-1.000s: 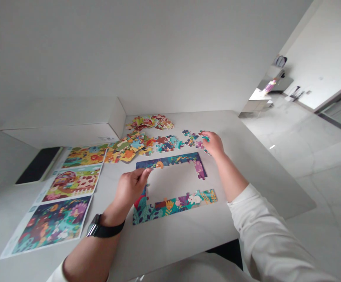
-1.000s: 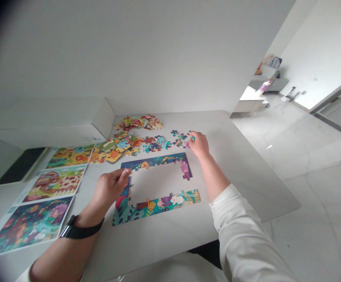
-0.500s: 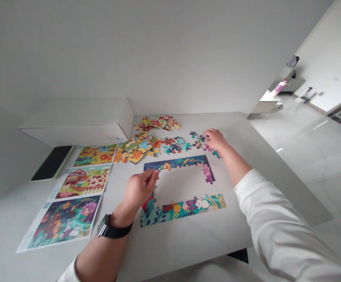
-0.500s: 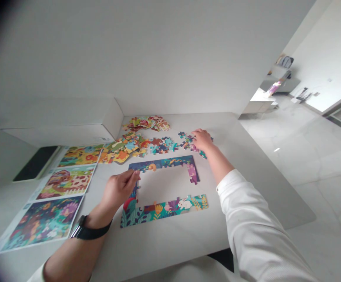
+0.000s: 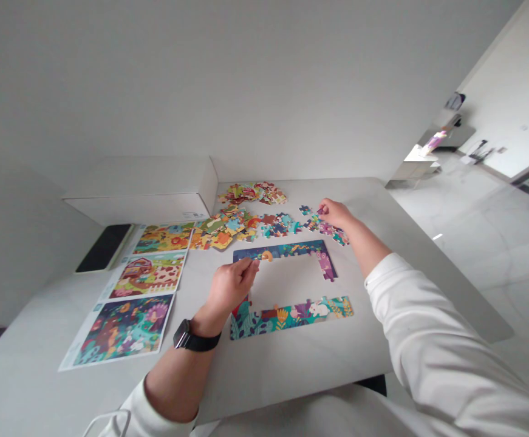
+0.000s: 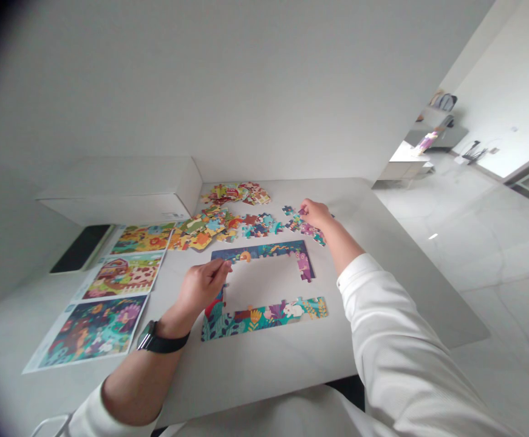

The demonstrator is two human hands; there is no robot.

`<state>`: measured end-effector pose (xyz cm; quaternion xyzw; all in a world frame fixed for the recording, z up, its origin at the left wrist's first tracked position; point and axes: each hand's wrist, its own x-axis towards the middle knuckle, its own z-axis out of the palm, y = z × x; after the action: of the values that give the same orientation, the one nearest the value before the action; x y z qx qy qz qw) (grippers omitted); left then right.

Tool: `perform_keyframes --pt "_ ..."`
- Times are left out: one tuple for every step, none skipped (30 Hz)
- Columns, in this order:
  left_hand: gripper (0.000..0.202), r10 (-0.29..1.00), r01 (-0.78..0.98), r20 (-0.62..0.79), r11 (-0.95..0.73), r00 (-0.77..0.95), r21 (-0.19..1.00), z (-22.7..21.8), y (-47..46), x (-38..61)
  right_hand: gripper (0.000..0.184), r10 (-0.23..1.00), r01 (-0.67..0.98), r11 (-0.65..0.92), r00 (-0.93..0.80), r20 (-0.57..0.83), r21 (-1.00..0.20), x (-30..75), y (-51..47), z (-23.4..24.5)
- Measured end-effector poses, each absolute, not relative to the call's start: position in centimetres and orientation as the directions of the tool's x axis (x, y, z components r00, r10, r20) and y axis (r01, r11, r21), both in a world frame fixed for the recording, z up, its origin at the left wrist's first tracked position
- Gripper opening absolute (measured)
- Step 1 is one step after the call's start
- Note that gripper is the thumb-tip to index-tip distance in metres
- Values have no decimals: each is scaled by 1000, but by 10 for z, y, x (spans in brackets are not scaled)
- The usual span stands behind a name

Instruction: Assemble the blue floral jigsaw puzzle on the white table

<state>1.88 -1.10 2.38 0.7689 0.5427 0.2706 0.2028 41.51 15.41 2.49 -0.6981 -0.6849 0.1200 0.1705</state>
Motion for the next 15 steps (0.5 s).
perform_keyframes --pt "49 942 728 200 -336 271 598 24 -11 20 22 993 873 13 47 110 -487 415 147 24" --pt "48 940 732 203 -342 276 589 24 -11 21 16 987 820 41 56 150 -571 415 138 25" --pt "47 938 737 207 -346 277 580 25 -12 22 13 981 754 77 58 184 -652 415 127 26" --pt "46 937 742 213 -350 278 571 25 -12 23 14 977 677 117 54 208 -726 415 115 29" --pt "44 935 746 221 -355 278 564 25 -13 24 18 974 592 150 49 221 -792 415 102 32" --pt "42 931 746 234 -364 279 558 26 -14 26 24 974 507 170 45 223 -845 414 88 36" --pt "39 926 743 250 -376 282 553 26 -15 28 32 976 426 174 44 212 -888 413 73 40" --pt "36 919 738 267 -393 291 549 26 -16 30 40 980 354 166 44 194 -920 413 58 43" --pt "34 909 730 281 -414 307 543 26 -17 32 49 984 293 149 46 170 -944 412 43 46" --pt "32 898 721 292 -439 329 536 26 -19 35 55 988 244 127 51 143 -962 411 29 47" --pt "30 883 708 301 -468 360 529 25 -21 38 59 991 206 103 60 117 -973 410 15 47" --pt "29 866 691 307 -500 395 522 25 -24 42 59 993 177 81 70 95 -981 408 3 46" --pt "28 844 669 314 -536 434 516 25 -27 46 57 993 153 65 83 78 -986 407 -9 43" --pt "26 818 641 323 -574 475 510 24 -31 51 54 993 134 54 98 68 -989 405 -18 38" --pt "25 787 609 334 -615 520 502 23 -36 56 51 991 117 48 115 62 -992 404 -26 33"
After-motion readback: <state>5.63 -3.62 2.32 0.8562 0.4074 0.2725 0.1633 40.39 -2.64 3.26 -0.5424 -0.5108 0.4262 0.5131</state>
